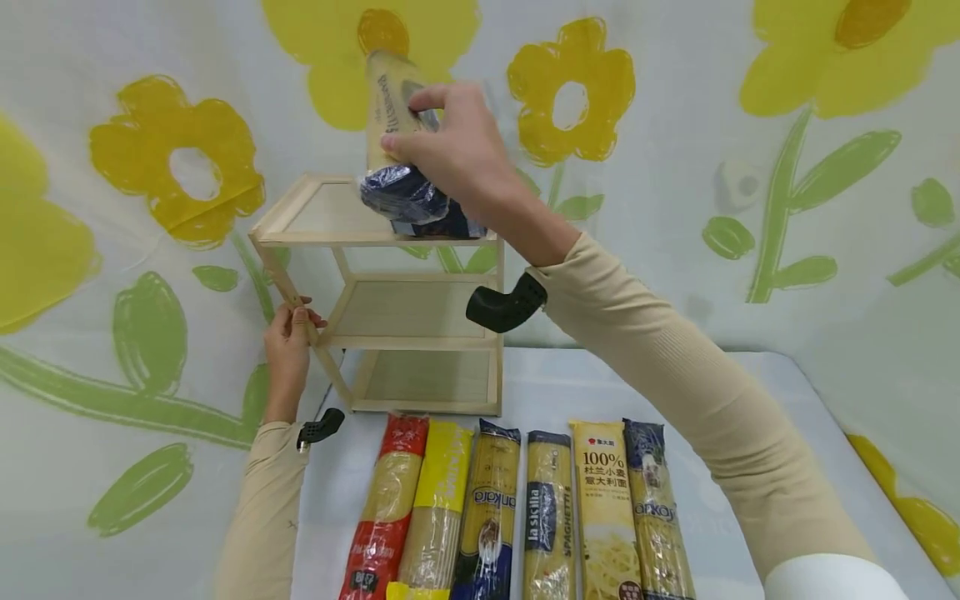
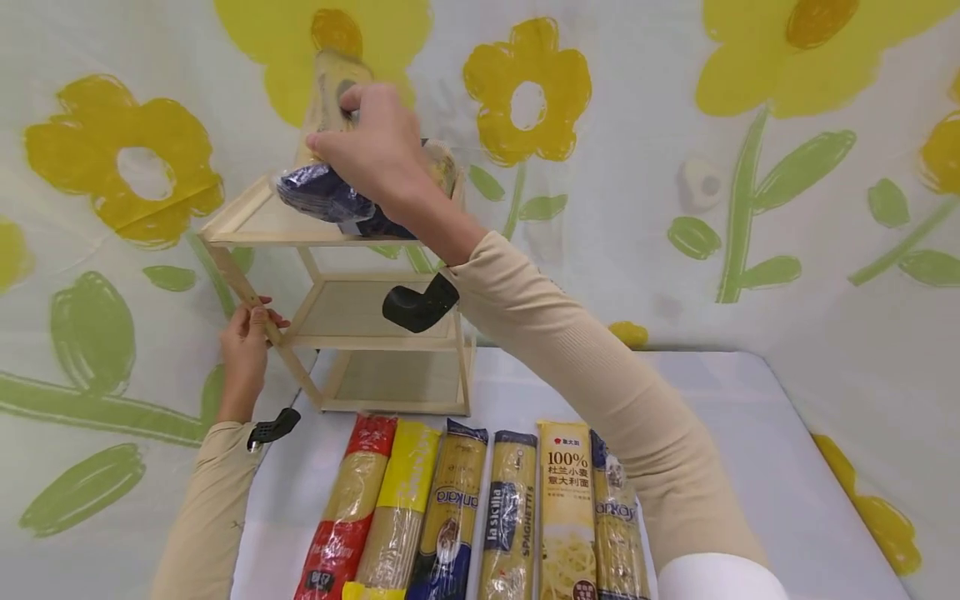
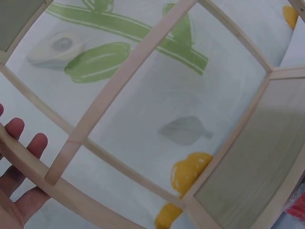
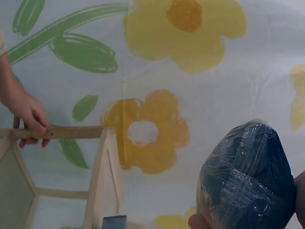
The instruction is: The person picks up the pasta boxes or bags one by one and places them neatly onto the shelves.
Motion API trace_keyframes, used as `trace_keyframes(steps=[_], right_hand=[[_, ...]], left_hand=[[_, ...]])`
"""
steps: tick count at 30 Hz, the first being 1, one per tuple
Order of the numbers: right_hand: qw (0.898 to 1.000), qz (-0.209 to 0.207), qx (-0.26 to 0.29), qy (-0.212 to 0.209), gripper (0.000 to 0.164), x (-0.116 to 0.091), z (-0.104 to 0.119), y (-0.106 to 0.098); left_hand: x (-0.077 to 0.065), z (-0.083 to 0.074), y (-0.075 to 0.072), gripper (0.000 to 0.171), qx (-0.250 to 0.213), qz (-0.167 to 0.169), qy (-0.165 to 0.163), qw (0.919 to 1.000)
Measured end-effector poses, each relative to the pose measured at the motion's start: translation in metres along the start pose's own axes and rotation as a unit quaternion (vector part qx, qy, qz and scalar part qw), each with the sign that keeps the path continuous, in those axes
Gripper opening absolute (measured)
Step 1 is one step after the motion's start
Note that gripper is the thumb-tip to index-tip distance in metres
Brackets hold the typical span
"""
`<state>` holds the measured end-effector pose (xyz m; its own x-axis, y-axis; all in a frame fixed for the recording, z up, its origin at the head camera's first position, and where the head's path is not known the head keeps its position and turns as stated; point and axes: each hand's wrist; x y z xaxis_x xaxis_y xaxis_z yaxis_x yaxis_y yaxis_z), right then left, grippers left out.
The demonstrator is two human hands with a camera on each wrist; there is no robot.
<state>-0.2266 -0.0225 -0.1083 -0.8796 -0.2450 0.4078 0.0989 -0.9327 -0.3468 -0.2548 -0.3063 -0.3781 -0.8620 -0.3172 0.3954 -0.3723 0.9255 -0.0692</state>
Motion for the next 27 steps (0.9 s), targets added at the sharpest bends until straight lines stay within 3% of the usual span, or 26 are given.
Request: trace_keyframes(steps=[8,9,12,17,24,27], right_hand=[[0.999,0.002,-0.035,0.005,0.048,0.012,-0.007,0.027],[0.999,0.001,-0.044,0.004,0.045,0.013,-0.007,0.031],[0.997,-0.002,-0.081,-0.006,0.014,0.016,-0.011,0.042],[0.989,0.003,-0.144,-0.024,0.039,0.020,-0.023,0.064],[0.972,0.012,-0.234,-0.034,0.027,0.024,-0.036,0.097],[0.963,0.062,-0.261,-0.033,0.032,0.021,-0.037,0.101]], left_hand=[[0.001,-0.001,0.006,0.023,-0.016,0.005,0.027,0.9995],[0.001,-0.001,0.006,0.023,-0.018,0.006,0.029,0.9994],[0.000,0.000,0.008,0.022,-0.024,0.012,0.030,0.9992],[-0.001,0.001,0.009,0.022,-0.028,0.012,0.026,0.9992],[0.000,0.002,0.007,0.023,-0.042,0.009,0.031,0.9986],[0.000,0.003,0.007,0.023,-0.049,0.012,0.026,0.9984]])
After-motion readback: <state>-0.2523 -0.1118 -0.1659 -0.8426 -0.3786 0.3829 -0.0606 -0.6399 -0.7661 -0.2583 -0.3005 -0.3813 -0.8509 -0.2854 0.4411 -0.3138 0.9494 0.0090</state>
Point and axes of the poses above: each hand's wrist, its own x-axis towards the middle knuckle, its own y-axis out of the palm, z = x × y, and after that the axes turned 6 degrees about -y, right-handed
